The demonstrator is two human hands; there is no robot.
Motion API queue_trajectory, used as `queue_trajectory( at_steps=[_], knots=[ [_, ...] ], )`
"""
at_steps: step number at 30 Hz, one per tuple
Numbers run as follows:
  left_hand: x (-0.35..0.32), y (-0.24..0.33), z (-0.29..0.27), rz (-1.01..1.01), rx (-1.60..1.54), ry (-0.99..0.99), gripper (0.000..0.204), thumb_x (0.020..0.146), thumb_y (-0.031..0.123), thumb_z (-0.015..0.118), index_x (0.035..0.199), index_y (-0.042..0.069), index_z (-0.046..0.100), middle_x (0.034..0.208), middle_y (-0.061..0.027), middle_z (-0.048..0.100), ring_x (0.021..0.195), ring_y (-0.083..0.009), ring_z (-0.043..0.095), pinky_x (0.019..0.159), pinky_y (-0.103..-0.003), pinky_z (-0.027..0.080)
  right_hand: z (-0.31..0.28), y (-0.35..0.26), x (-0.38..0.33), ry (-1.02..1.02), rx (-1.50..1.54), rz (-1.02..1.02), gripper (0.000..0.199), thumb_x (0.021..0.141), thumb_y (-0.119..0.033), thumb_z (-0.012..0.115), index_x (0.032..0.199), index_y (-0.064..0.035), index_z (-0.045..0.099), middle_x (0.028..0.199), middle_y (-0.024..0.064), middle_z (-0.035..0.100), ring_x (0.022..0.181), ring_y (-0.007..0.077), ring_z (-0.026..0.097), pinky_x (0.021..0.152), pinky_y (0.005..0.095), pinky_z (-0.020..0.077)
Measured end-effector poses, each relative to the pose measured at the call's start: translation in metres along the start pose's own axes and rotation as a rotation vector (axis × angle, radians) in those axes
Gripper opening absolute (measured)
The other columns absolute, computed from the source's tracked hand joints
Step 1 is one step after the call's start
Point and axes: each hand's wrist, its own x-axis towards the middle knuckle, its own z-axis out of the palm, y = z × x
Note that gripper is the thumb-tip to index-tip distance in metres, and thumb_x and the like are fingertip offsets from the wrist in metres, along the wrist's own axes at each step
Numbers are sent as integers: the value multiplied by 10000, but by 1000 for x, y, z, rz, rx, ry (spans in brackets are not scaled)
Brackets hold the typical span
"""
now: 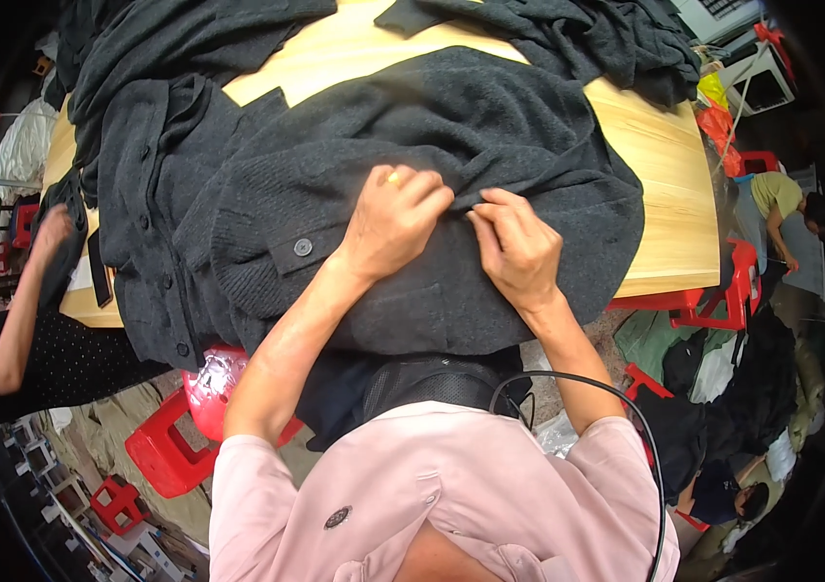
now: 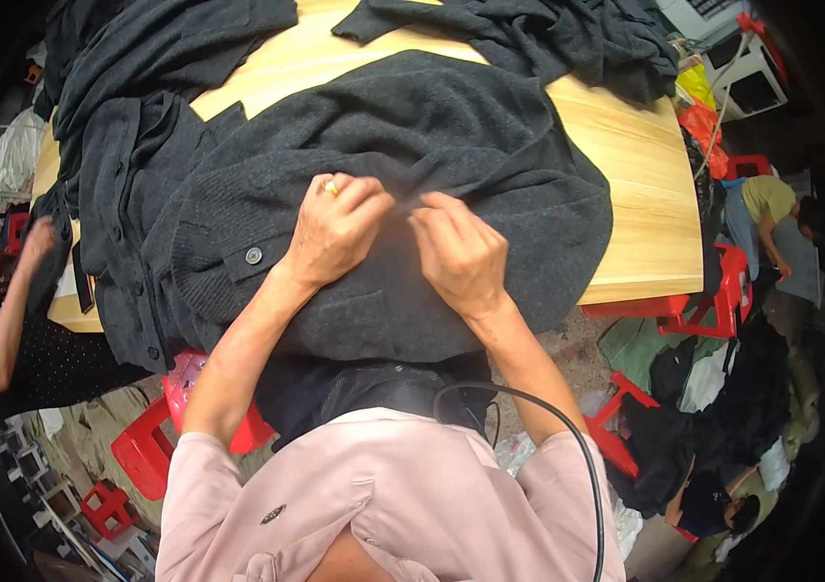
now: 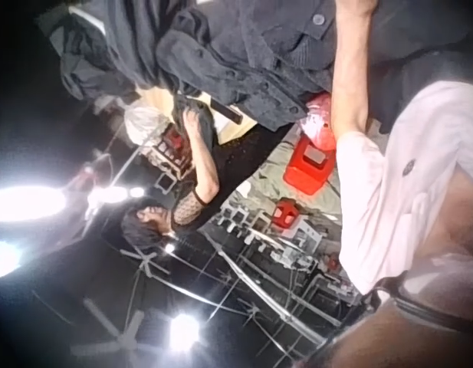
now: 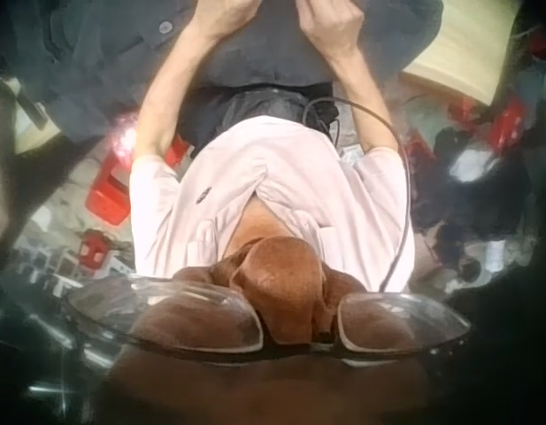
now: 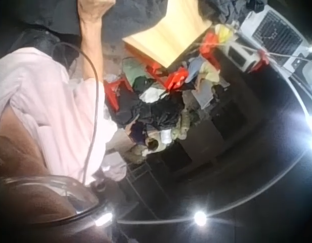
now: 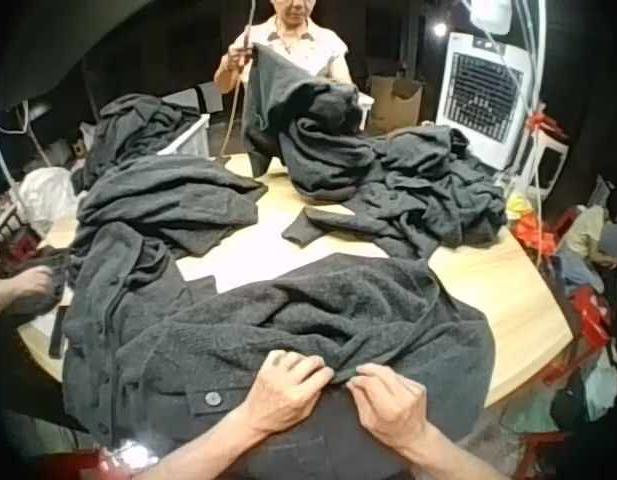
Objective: Buttoning and arranging dark gray knitted sweaters on a wooden table in a workshop environment.
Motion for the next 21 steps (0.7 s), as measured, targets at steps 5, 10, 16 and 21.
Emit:
queue_trajectory(
  at_steps=[5, 10, 16, 21],
  knots=[
    [21, 19, 2, 20, 16, -120, 237, 815, 74, 777, 1045, 77, 720, 917, -50, 638, 877, -248, 638, 871, -445, 473, -47, 29, -3, -275, -163, 136, 176, 845, -97, 873, 977, -57, 763, 943, 76, 718, 897, 286, 721, 896, 409, 610],
    [46, 44, 15, -20, 23, -130, 181, 825, 110, 785, 896, 88, 620, 868, -79, 632, 842, -275, 652, 855, -445, 491, -65, 41, -3, -413, -195, 59, 262, 863, -164, 875, 1098, -62, 820, 1094, 76, 753, 1099, 292, 718, 1236, 520, 441],
    [62, 60, 46, -40, 142, -160, 118, 843, 76, 716, 891, 81, 608, 891, -93, 640, 904, -293, 697, 795, -414, 552, -58, 51, -7, -414, -185, -14, 283, 865, -83, 815, 1138, -17, 784, 1105, 115, 691, 1143, 314, 657, 1103, 467, 497],
    [50, 57, 57, -124, 33, -89, 182, 851, 64, 731, 1030, 53, 702, 941, -90, 651, 922, -276, 715, 763, -379, 596, -46, 64, -15, -313, -177, -31, 205, 904, -59, 723, 1099, -33, 778, 988, 86, 669, 1012, 289, 663, 1009, 438, 526]
  ],
)
